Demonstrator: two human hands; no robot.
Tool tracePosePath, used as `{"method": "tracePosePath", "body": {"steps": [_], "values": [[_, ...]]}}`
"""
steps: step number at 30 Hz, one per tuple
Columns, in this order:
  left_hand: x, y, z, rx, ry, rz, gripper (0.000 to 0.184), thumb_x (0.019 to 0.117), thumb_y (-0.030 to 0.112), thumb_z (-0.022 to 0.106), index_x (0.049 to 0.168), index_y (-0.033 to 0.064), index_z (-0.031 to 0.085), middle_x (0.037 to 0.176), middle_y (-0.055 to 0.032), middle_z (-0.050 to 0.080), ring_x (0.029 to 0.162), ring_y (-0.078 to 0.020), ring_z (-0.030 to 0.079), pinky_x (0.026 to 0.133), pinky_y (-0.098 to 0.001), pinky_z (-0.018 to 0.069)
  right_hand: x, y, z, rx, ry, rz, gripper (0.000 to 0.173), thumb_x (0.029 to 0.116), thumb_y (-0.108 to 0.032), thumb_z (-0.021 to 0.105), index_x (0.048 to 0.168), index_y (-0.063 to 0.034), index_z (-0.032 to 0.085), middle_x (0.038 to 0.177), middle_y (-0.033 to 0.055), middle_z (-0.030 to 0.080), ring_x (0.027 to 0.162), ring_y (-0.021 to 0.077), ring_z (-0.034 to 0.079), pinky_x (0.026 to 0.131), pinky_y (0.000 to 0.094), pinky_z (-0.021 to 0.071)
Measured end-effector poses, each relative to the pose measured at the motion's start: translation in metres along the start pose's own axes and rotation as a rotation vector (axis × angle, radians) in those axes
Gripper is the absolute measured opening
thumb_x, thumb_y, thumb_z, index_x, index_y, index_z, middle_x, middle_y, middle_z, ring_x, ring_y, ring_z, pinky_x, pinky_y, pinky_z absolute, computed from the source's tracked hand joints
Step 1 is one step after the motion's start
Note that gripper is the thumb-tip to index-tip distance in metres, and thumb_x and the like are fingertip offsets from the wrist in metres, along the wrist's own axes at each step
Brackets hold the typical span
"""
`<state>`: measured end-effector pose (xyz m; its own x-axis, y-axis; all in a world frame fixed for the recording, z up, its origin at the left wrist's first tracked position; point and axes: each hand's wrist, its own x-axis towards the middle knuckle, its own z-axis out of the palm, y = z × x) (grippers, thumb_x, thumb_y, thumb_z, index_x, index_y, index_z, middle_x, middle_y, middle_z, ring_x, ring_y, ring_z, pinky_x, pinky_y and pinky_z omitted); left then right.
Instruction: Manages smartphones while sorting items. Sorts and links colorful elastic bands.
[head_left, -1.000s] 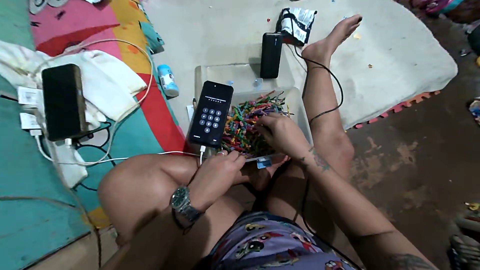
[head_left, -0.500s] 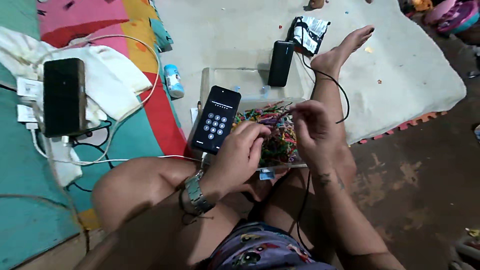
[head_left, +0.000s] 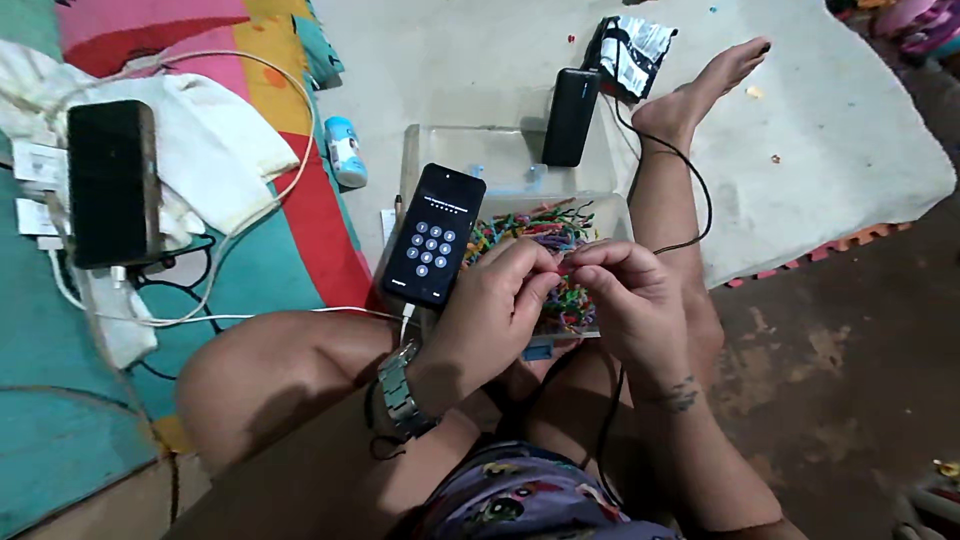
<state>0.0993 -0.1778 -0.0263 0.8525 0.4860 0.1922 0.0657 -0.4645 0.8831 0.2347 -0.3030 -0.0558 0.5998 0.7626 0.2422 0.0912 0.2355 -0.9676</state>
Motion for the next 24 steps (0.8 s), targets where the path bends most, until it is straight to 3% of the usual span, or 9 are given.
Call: {"method": "tracePosePath", "body": {"steps": [3,5,9,11,14,17,20,24], "values": [[-0.006,-0.001,0.002,0.053,0.037,-0.016,0.010,0.0998,0.012,0.059,0.096,0.0055,0.065,0.084,0.0002,0.061,0.067,0.0014,0.055,0.060,-0.0118,0.0473,0.000,-0.002,0.002,-0.469,0.015,-0.306,0.005,0.0954,-0.014,0.070,0.098,-0.0139,0.074,0.103,-0.0024,0.066,0.100,0.0041,0.064,0.087,0.0191,0.0556],[-0.008,0.001,0.003,0.003,0.050,-0.078,0.008,0.0991,0.011,0.058,0.096,0.0052,0.063,0.073,0.0028,0.058,0.060,0.0034,0.051,0.055,-0.0105,0.0434,-0.004,0.002,0.007,-0.738,0.102,-0.537,0.003,0.0946,-0.014,0.071,0.097,-0.0147,0.073,0.100,0.0011,0.063,0.101,0.0099,0.059,0.091,0.0236,0.0489],[-0.005,0.009,-0.003,-0.398,-0.065,-0.374,0.009,0.1032,0.010,0.053,0.096,0.0105,0.057,0.064,0.0067,0.049,0.050,0.0025,0.041,0.047,-0.0125,0.0349,-0.015,0.020,0.011,-0.845,0.233,-0.767,0.005,0.0937,-0.015,0.072,0.098,-0.0157,0.071,0.098,0.0009,0.056,0.097,0.0135,0.054,0.095,0.0270,0.0428],[-0.005,0.011,-0.005,-0.651,-0.135,-0.510,0.013,0.1050,0.010,0.049,0.095,0.0137,0.055,0.063,0.0077,0.046,0.048,0.0018,0.037,0.046,-0.0131,0.0324,-0.018,0.023,0.013,-0.766,0.263,-0.712,0.006,0.0936,-0.016,0.073,0.099,-0.0172,0.071,0.099,-0.0009,0.054,0.098,0.0102,0.053,0.095,0.0239,0.0431],[-0.006,0.010,-0.005,-0.839,-0.212,-0.544,0.017,0.1056,0.010,0.044,0.095,0.0163,0.055,0.061,0.0098,0.042,0.048,0.0032,0.037,0.046,-0.0115,0.0324,-0.018,0.021,0.016,-0.502,0.259,-0.488,0.008,0.0932,-0.019,0.074,0.100,-0.0227,0.072,0.107,-0.0086,0.056,0.105,0.0001,0.056,0.092,0.0154,0.0494],[-0.006,0.005,-0.007,-0.825,-0.228,-0.498,0.017,0.1054,0.012,0.047,0.096,0.0172,0.060,0.060,0.0110,0.043,0.048,0.0041,0.038,0.045,-0.0111,0.0326,-0.012,0.012,0.015,-0.244,0.137,-0.249,0.007,0.0933,-0.021,0.075,0.099,-0.0241,0.073,0.107,-0.0119,0.059,0.100,-0.0019,0.059,0.085,0.0153,0.0544],[-0.007,0.000,-0.007,-0.832,-0.258,-0.462,0.019,0.1059,0.014,0.047,0.098,0.0180,0.064,0.062,0.0124,0.046,0.048,0.0055,0.037,0.045,-0.0103,0.0316,-0.003,0.009,0.005,0.080,-0.091,-0.003,0.005,0.0968,-0.021,0.070,0.101,-0.0211,0.074,0.106,-0.0091,0.064,0.097,0.0011,0.063,0.082,0.0184,0.0568],[-0.008,-0.002,-0.009,-0.747,-0.287,-0.341,0.015,0.1044,0.011,0.052,0.098,0.0145,0.066,0.074,0.0130,0.059,0.057,0.0082,0.045,0.051,-0.0085,0.0379,0.005,0.007,-0.007,0.169,-0.277,0.054,0.007,0.0993,-0.022,0.067,0.099,-0.0170,0.072,0.105,-0.0062,0.064,0.098,0.0027,0.063,0.083,0.0195,0.0570]]}}
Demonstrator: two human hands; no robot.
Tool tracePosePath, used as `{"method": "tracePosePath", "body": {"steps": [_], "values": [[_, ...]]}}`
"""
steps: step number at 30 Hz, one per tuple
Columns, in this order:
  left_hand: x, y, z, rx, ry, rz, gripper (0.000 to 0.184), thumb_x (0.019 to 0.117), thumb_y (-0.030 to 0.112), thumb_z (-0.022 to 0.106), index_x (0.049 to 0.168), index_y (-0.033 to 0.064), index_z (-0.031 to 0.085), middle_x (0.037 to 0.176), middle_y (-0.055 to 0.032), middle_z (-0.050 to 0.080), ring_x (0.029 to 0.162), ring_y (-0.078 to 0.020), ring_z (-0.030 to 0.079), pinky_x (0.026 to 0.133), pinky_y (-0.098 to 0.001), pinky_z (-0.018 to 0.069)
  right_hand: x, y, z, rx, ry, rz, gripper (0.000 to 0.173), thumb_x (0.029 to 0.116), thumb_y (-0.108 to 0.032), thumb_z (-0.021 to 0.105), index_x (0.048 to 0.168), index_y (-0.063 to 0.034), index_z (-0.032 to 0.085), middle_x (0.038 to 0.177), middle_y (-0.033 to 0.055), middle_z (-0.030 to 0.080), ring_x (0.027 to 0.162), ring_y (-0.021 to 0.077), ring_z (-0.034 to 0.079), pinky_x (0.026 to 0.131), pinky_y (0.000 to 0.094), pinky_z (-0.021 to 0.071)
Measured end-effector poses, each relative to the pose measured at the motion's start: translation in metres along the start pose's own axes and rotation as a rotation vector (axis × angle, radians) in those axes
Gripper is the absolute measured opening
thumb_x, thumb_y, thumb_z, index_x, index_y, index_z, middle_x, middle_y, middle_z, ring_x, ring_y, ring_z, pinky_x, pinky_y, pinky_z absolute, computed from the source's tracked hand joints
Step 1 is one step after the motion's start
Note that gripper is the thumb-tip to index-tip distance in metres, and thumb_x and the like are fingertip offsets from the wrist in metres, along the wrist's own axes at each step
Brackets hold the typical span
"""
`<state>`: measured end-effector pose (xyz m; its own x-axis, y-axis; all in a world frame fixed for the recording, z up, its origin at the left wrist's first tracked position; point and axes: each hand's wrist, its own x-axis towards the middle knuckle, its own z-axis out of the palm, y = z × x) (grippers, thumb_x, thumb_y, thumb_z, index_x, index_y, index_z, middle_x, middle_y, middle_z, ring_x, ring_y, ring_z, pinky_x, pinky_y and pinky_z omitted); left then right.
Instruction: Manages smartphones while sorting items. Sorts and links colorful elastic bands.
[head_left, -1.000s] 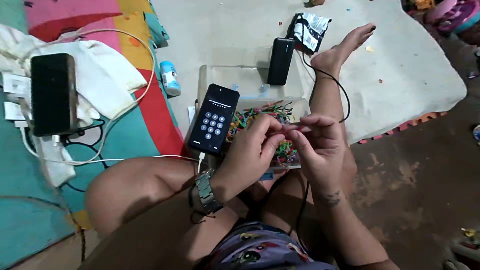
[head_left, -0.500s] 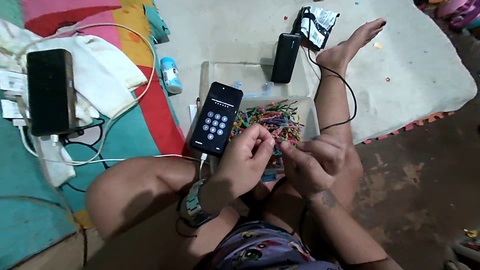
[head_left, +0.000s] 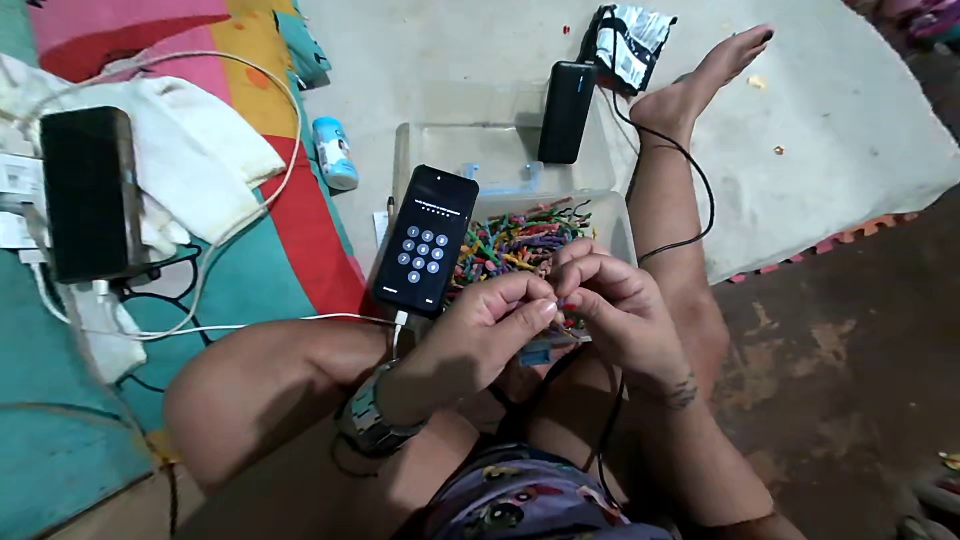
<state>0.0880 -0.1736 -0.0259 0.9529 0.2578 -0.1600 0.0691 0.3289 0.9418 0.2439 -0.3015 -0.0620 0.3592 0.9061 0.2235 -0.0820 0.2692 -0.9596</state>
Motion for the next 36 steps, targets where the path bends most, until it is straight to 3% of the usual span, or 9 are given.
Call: {"method": "tracePosePath", "body": {"steps": [3,6,11,15,19,23,27,33,36], "values": [[0.000,0.002,-0.004,0.346,0.024,0.102,0.012,0.1016,0.012,0.057,0.094,0.0097,0.066,0.074,0.0126,0.059,0.064,0.0099,0.051,0.058,-0.0074,0.0428,0.007,-0.014,-0.012,-0.250,-0.104,-0.010,0.008,0.0969,-0.017,0.067,0.093,-0.0114,0.071,0.102,-0.0037,0.065,0.096,0.0024,0.063,0.080,0.0173,0.0570],[0.000,-0.001,0.000,0.645,0.171,0.133,0.014,0.1017,0.016,0.055,0.092,0.0096,0.063,0.066,0.0091,0.052,0.056,0.0064,0.046,0.052,-0.0101,0.0386,0.010,-0.027,-0.009,-0.675,-0.088,-0.108,0.010,0.0951,-0.016,0.066,0.092,-0.0110,0.074,0.102,-0.0014,0.064,0.098,0.0036,0.061,0.084,0.0191,0.0536],[0.002,0.001,0.006,0.098,0.249,-0.045,0.019,0.1080,0.015,0.039,0.096,0.0173,0.053,0.064,0.0097,0.042,0.050,0.0016,0.038,0.047,-0.0131,0.0329,-0.003,-0.003,0.027,-1.096,0.283,-0.480,0.003,0.0984,-0.018,0.064,0.101,-0.0193,0.066,0.115,0.0015,0.058,0.119,0.0172,0.051,0.106,0.0358,0.0372],[0.001,-0.001,0.003,-0.126,0.167,-0.092,0.022,0.1073,0.013,0.037,0.094,0.0196,0.053,0.062,0.0115,0.040,0.050,0.0028,0.035,0.046,-0.0124,0.0305,0.000,0.026,0.022,-0.901,0.354,-0.447,0.005,0.0997,-0.021,0.060,0.098,-0.0222,0.064,0.110,-0.0060,0.055,0.115,0.0064,0.050,0.106,0.0284,0.0368],[0.001,0.004,-0.011,0.198,-0.092,-0.142,0.014,0.1049,0.014,0.048,0.093,0.0137,0.055,0.065,0.0130,0.046,0.054,0.0065,0.040,0.050,-0.0100,0.0332,0.012,0.007,0.000,-0.642,0.029,-0.191,0.014,0.1024,-0.027,0.058,0.094,-0.0191,0.067,0.112,-0.0042,0.057,0.116,0.0076,0.051,0.104,0.0333,0.0414],[0.005,0.015,-0.007,0.553,-0.014,-0.274,0.019,0.1051,0.019,0.051,0.109,0.0048,0.063,0.081,0.0014,0.061,0.069,-0.0003,0.054,0.064,-0.0202,0.0459,0.010,-0.002,0.008,-0.959,0.053,-0.432,0.008,0.0992,-0.016,0.056,0.095,-0.0196,0.062,0.111,0.0000,0.057,0.122,0.0171,0.049,0.109,0.0398,0.0331],[0.003,0.004,-0.007,0.049,0.039,-0.134,0.009,0.1046,0.011,0.049,0.098,0.0149,0.053,0.068,0.0109,0.052,0.056,0.0048,0.046,0.052,-0.0106,0.0373,0.005,0.014,0.007,-0.889,0.225,-0.607,0.007,0.1017,-0.019,0.055,0.096,-0.0199,0.058,0.118,-0.0043,0.052,0.129,0.0092,0.044,0.117,0.0317,0.0318],[0.006,0.005,0.003,-0.353,0.138,-0.166,0.017,0.1076,0.010,0.038,0.100,0.0136,0.053,0.074,0.0036,0.058,0.055,0.0023,0.046,0.051,-0.0107,0.0388,0.004,0.030,0.005,-0.481,0.262,-0.417,0.012,0.1068,-0.028,0.051,0.101,-0.0253,0.061,0.114,-0.0117,0.053,0.116,-0.0012,0.052,0.099,0.0196,0.0465],[0.006,0.006,0.002,-0.386,0.028,-0.309,0.020,0.1094,0.014,0.034,0.104,0.0125,0.053,0.074,0.0041,0.059,0.053,0.0028,0.047,0.050,-0.0103,0.0394,0.007,0.029,0.007,-0.339,0.237,-0.368,0.012,0.1064,-0.026,0.053,0.103,-0.0263,0.064,0.114,-0.0125,0.054,0.113,-0.0008,0.053,0.094,0.0178,0.0487]]}}
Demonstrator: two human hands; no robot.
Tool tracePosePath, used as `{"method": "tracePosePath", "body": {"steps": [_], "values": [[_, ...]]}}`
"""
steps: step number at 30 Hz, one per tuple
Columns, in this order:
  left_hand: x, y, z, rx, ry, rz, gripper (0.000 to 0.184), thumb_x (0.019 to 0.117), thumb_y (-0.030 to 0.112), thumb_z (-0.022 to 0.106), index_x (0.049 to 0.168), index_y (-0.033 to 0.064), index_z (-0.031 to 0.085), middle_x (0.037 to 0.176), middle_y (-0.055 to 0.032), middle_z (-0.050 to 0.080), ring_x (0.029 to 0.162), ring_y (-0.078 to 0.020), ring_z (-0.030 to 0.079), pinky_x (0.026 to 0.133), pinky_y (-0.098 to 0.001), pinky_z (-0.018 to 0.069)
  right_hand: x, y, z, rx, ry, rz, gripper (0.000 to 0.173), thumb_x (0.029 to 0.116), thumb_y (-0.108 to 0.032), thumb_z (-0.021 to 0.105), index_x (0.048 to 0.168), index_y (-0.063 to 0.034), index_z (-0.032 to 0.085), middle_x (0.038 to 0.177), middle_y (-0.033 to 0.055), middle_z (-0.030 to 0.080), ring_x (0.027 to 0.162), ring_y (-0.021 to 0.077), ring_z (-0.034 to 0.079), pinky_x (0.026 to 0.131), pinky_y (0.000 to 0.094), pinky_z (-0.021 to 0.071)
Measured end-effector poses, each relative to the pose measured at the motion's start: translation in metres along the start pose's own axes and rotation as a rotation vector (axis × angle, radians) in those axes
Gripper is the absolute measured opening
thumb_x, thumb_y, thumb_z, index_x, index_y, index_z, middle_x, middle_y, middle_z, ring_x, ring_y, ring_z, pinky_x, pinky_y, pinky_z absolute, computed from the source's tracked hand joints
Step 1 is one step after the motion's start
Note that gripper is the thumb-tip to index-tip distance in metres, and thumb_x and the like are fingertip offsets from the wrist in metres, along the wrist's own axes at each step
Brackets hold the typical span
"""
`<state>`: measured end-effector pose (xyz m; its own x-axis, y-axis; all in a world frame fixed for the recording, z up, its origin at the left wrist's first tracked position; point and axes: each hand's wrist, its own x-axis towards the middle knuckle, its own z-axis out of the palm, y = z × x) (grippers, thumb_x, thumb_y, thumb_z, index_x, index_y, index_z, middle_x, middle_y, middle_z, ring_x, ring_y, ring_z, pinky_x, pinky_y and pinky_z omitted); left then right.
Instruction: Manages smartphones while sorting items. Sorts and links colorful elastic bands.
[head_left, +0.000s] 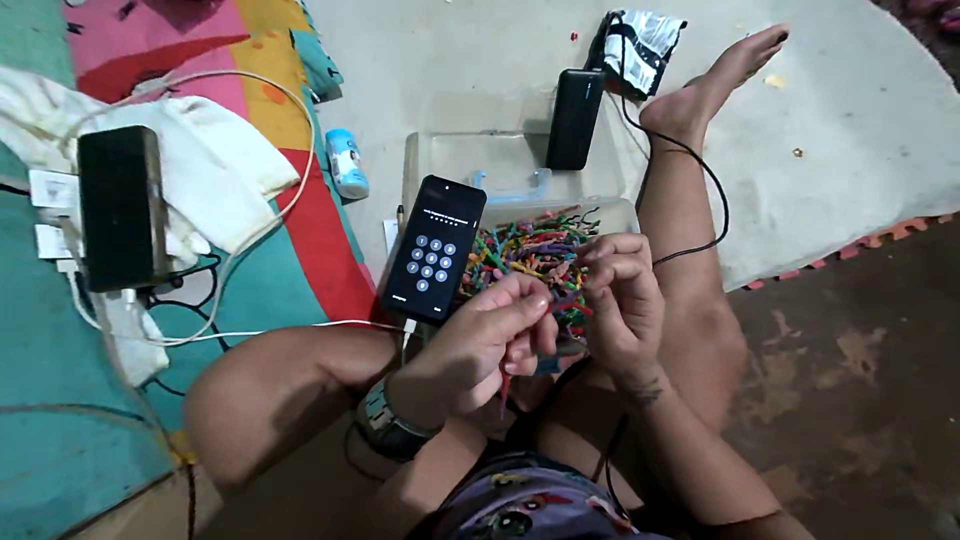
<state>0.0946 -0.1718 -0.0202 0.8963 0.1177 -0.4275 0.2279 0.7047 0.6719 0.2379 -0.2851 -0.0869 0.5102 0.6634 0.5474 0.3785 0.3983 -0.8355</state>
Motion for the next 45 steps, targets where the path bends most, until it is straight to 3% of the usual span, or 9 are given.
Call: {"method": "tracePosePath", "body": {"steps": [11,13,17,20,25,30,35,41,45], "values": [[0.001,-0.004,0.003,-0.033,0.154,0.075,0.019,0.1050,0.008,0.046,0.097,0.0100,0.063,0.071,0.0063,0.054,0.051,0.0034,0.042,0.047,-0.0098,0.0361,-0.001,-0.004,-0.012,-0.395,-0.039,-0.299,0.009,0.1024,-0.017,0.053,0.098,-0.0202,0.060,0.113,-0.0054,0.053,0.123,0.0083,0.048,0.112,0.0301,0.0368],[0.002,-0.005,0.003,-0.075,0.133,0.117,0.019,0.1042,0.007,0.047,0.101,0.0104,0.065,0.071,0.0064,0.054,0.051,0.0036,0.043,0.047,-0.0095,0.0374,-0.002,-0.001,-0.009,-0.341,-0.004,-0.192,0.009,0.1037,-0.019,0.053,0.097,-0.0207,0.059,0.112,-0.0063,0.053,0.118,0.0042,0.051,0.105,0.0241,0.0415],[0.006,-0.015,0.001,0.221,0.157,0.403,0.014,0.1048,0.008,0.047,0.107,0.0129,0.060,0.081,0.0070,0.059,0.067,0.0005,0.054,0.065,-0.0148,0.0475,-0.008,-0.005,0.012,0.271,0.047,0.409,0.011,0.1047,-0.019,0.055,0.105,-0.0239,0.065,0.099,-0.0129,0.063,0.091,-0.0018,0.062,0.082,0.0197,0.0556],[0.007,-0.020,-0.003,0.440,0.280,0.678,0.011,0.1040,0.006,0.053,0.110,0.0092,0.061,0.096,0.0018,0.069,0.083,-0.0061,0.068,0.075,-0.0238,0.0597,-0.006,-0.012,0.012,0.594,-0.232,0.722,0.015,0.1085,-0.026,0.047,0.115,-0.0188,0.059,0.099,-0.0086,0.070,0.091,0.0033,0.068,0.086,0.0254,0.0576],[0.005,-0.016,-0.004,0.351,0.273,0.613,0.010,0.0992,0.006,0.063,0.105,0.0125,0.066,0.094,0.0022,0.067,0.064,-0.0005,0.058,0.056,-0.0156,0.0526,-0.005,-0.015,0.006,0.747,-0.478,0.701,0.027,0.1090,-0.028,0.047,0.109,-0.0132,0.069,0.098,-0.0106,0.071,0.086,-0.0018,0.063,0.079,0.0193,0.0531],[0.012,-0.023,-0.013,0.368,0.275,0.680,0.013,0.0958,0.001,0.065,0.102,0.0125,0.067,0.095,0.0016,0.067,0.081,-0.0062,0.066,0.075,-0.0245,0.0604,-0.001,-0.011,-0.006,0.434,-0.327,0.671,0.014,0.0976,-0.008,0.065,0.097,-0.0088,0.079,0.099,-0.0059,0.074,0.088,0.0005,0.068,0.079,0.0198,0.0590],[0.015,-0.026,-0.010,0.578,0.326,0.749,0.011,0.0993,0.003,0.059,0.105,0.0122,0.061,0.097,0.0052,0.064,0.084,-0.0015,0.063,0.075,-0.0194,0.0562,-0.001,-0.009,-0.006,0.101,-0.237,0.508,0.005,0.0827,-0.012,0.082,0.084,-0.0091,0.079,0.084,-0.0060,0.072,0.084,-0.0020,0.066,0.076,0.0154,0.0554],[0.013,-0.022,-0.007,0.650,0.250,0.731,0.052,0.0914,-0.002,0.063,0.138,0.0058,0.041,0.091,0.0060,0.062,0.077,-0.0006,0.062,0.071,-0.0178,0.0561,-0.003,-0.011,-0.003,0.173,-0.193,0.642,0.019,0.0784,-0.010,0.083,0.075,-0.0152,0.066,0.072,-0.0117,0.064,0.063,-0.0065,0.056,0.058,0.0112,0.0474],[0.010,-0.019,-0.012,0.684,0.192,0.697,0.011,0.0943,0.001,0.060,0.102,0.0075,0.064,0.097,0.0052,0.065,0.087,0.0003,0.064,0.077,-0.0184,0.0573,-0.001,-0.012,-0.007,0.245,-0.258,0.650,0.010,0.0847,-0.013,0.080,0.085,-0.0140,0.069,0.070,-0.0133,0.063,0.062,-0.0067,0.056,0.059,0.0110,0.0474]]}}
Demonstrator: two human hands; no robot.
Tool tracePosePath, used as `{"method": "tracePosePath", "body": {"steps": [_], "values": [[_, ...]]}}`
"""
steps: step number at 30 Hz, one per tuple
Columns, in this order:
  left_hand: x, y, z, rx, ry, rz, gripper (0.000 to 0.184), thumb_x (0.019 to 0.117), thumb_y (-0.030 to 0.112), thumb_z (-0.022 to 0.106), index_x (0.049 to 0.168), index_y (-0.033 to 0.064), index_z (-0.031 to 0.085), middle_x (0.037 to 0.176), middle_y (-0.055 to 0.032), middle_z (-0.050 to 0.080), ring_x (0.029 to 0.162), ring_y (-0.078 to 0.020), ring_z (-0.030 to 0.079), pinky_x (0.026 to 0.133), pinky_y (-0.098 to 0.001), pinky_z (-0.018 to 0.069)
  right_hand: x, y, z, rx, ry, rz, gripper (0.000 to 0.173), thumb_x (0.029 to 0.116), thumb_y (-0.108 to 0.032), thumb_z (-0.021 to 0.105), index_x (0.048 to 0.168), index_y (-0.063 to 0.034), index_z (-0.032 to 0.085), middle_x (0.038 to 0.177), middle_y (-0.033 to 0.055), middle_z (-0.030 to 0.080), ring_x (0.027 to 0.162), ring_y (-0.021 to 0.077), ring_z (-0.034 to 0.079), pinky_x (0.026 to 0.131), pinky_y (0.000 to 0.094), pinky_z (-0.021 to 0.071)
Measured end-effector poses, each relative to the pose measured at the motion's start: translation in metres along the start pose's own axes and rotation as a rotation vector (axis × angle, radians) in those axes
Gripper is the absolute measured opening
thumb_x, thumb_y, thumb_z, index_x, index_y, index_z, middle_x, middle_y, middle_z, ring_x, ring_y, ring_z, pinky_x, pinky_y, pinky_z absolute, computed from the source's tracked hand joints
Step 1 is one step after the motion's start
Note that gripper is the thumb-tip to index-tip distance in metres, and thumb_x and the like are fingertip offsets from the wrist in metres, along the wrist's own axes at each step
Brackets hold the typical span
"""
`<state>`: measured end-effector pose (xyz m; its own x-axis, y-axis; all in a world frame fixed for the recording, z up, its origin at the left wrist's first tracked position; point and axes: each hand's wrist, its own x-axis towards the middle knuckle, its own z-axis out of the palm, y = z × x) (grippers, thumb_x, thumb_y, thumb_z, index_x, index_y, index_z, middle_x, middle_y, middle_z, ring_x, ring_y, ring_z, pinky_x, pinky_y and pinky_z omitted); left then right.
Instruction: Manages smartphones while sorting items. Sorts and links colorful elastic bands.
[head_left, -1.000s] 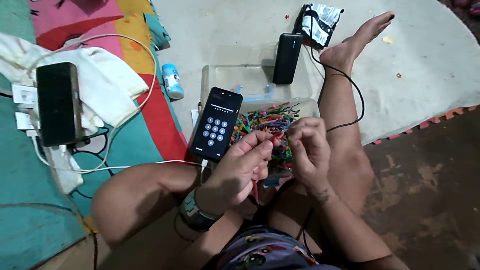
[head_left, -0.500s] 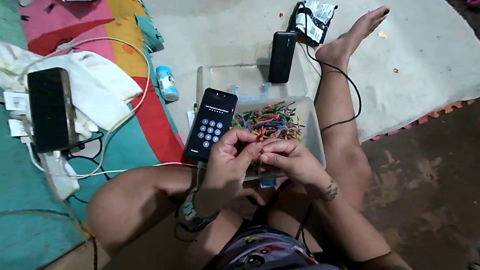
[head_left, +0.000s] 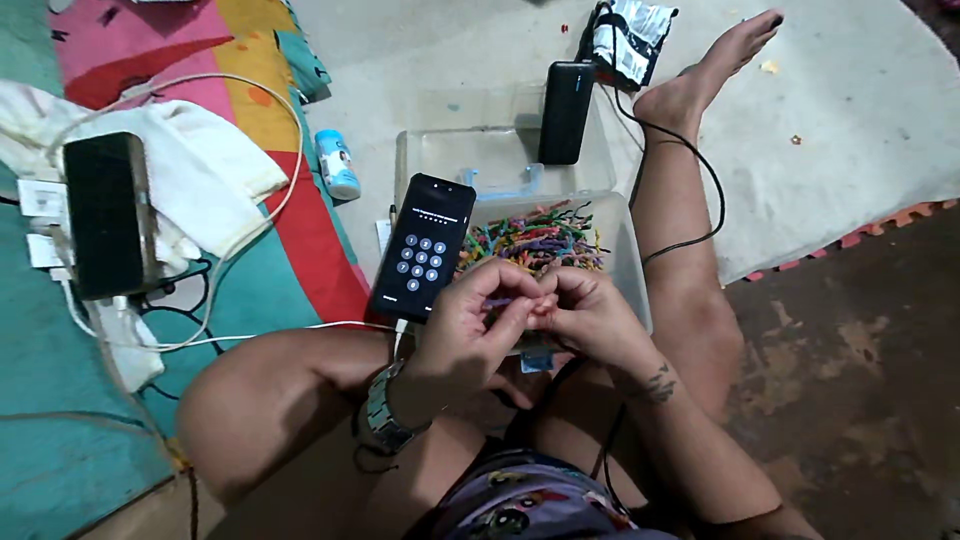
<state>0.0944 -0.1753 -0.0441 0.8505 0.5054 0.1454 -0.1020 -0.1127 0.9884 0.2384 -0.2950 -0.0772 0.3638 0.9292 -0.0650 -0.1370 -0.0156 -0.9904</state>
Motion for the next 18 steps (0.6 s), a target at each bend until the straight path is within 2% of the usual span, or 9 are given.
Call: {"method": "tracePosePath", "body": {"steps": [2,5,9,11,14,18], "values": [[0.002,0.001,-0.005,0.020,-0.052,-0.011,0.009,0.0947,0.002,0.060,0.099,0.0074,0.065,0.101,0.0032,0.064,0.091,-0.0009,0.065,0.079,-0.0194,0.0585,-0.001,0.002,-0.002,-0.012,-0.023,-0.054,0.005,0.0891,-0.015,0.077,0.090,-0.0109,0.074,0.080,-0.0118,0.069,0.070,-0.0063,0.060,0.066,0.0122,0.0515],[0.004,0.000,-0.011,0.104,-0.128,0.060,0.005,0.0944,0.005,0.065,0.098,0.0057,0.067,0.101,0.0014,0.065,0.094,-0.0019,0.064,0.082,-0.0188,0.0576,-0.001,0.002,-0.004,-0.100,-0.041,-0.139,0.010,0.0938,-0.016,0.072,0.092,-0.0084,0.078,0.091,-0.0081,0.072,0.084,-0.0045,0.064,0.076,0.0137,0.0544],[0.004,0.002,-0.012,0.171,-0.045,0.093,0.002,0.0960,0.007,0.064,0.098,0.0073,0.065,0.100,0.0021,0.064,0.091,-0.0010,0.065,0.079,-0.0183,0.0585,0.000,0.000,-0.011,-0.230,-0.166,-0.238,0.023,0.1039,-0.014,0.055,0.104,-0.0008,0.074,0.100,-0.0032,0.071,0.092,-0.0055,0.063,0.083,0.0139,0.0536],[0.003,-0.001,-0.008,0.118,0.013,0.082,0.006,0.0962,0.007,0.063,0.101,0.0095,0.062,0.098,0.0043,0.063,0.088,0.0003,0.063,0.077,-0.0183,0.0577,0.001,0.000,-0.012,-0.258,-0.175,-0.268,0.021,0.1025,-0.011,0.057,0.104,0.0010,0.074,0.100,-0.0014,0.073,0.092,-0.0058,0.064,0.083,0.0135,0.0543],[0.001,-0.004,-0.001,0.063,0.069,0.087,0.008,0.0966,0.005,0.060,0.102,0.0098,0.060,0.096,0.0056,0.062,0.085,0.0019,0.062,0.076,-0.0170,0.0563,0.002,0.002,-0.011,-0.250,-0.106,-0.267,0.014,0.0965,-0.012,0.068,0.097,-0.0006,0.075,0.094,-0.0015,0.073,0.086,-0.0039,0.066,0.080,0.0149,0.0562],[0.002,-0.003,0.003,0.062,0.108,0.129,0.007,0.0966,0.006,0.057,0.102,0.0082,0.060,0.096,0.0070,0.063,0.087,0.0051,0.061,0.077,-0.0140,0.0545,0.006,-0.001,-0.002,-0.227,-0.016,-0.220,0.014,0.0884,-0.017,0.077,0.086,-0.0048,0.070,0.084,-0.0060,0.067,0.073,-0.0067,0.059,0.068,0.0110,0.0508]]}}
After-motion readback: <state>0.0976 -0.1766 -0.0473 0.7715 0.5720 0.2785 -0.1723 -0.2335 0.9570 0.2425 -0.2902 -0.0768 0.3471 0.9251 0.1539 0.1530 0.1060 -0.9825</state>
